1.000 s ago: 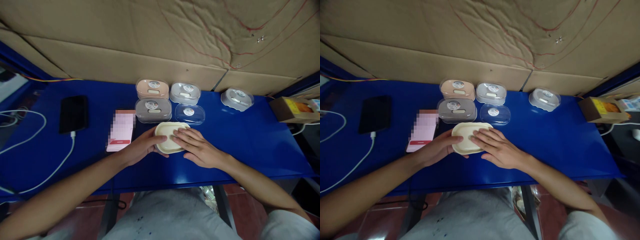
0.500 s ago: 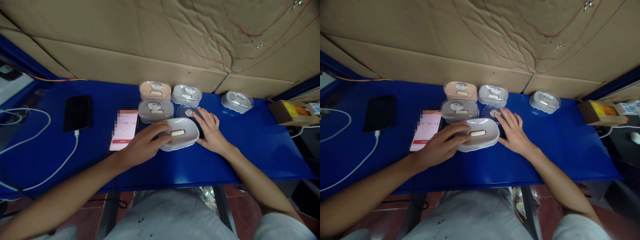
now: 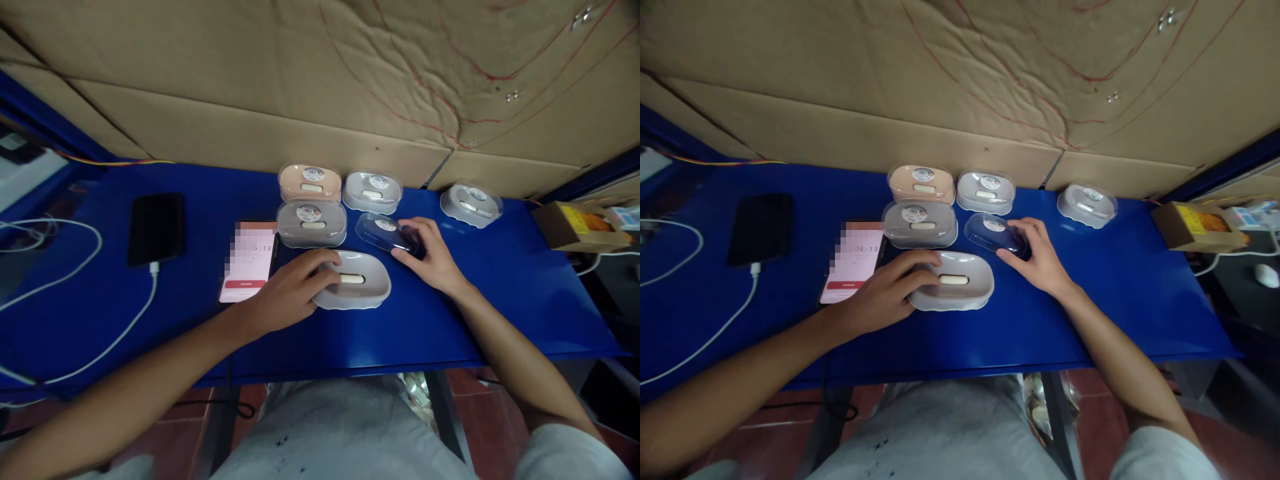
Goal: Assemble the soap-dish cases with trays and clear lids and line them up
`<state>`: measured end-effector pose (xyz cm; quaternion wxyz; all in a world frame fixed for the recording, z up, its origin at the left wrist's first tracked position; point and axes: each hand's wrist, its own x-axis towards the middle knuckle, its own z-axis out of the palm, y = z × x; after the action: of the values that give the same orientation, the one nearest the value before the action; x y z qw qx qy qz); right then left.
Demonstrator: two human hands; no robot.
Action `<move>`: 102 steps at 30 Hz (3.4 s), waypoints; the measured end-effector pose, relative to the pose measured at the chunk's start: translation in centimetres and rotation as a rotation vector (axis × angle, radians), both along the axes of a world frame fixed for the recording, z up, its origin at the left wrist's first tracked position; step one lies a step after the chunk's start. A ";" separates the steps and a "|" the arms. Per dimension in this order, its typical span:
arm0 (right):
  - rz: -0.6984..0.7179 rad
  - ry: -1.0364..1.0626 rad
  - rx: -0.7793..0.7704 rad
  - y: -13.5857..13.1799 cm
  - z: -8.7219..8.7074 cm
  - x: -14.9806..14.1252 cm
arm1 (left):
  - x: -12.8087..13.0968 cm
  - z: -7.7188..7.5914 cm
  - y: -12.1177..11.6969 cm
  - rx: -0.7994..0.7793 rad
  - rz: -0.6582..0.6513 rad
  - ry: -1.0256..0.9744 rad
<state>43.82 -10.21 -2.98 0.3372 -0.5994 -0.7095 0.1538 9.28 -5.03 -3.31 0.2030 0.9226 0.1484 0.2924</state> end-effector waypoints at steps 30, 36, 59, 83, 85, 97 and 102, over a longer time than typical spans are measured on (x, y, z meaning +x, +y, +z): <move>0.480 0.111 -0.098 -3.0 0.5 -3.9 | 0.5 -0.1 0.4 -0.127 0.030 -0.209; 0.495 0.089 -0.070 -3.1 0.9 -3.9 | 0.6 0.0 0.4 -0.116 0.022 -0.236; 0.544 0.287 -0.140 -3.2 0.6 -3.8 | -0.3 0.1 -0.1 -0.265 0.036 -0.158; 0.380 0.259 -0.064 -3.3 -0.6 -5.1 | 1.2 0.2 0.1 0.179 0.186 -0.296; 0.372 0.222 -0.057 -3.4 -0.6 -5.1 | 1.2 -0.2 0.1 0.222 0.228 -0.319; 0.310 0.155 -0.038 -4.0 -0.2 -6.3 | 1.0 0.5 -1.3 0.425 0.079 -0.184; 0.308 0.118 -0.037 -4.1 -0.1 -6.6 | 0.8 1.1 -1.7 0.504 0.053 -0.127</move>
<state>37.26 -14.31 -3.09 0.3395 -0.4798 -0.7689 0.2517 10.05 -6.70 -2.17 -0.0321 0.9197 0.0818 0.3827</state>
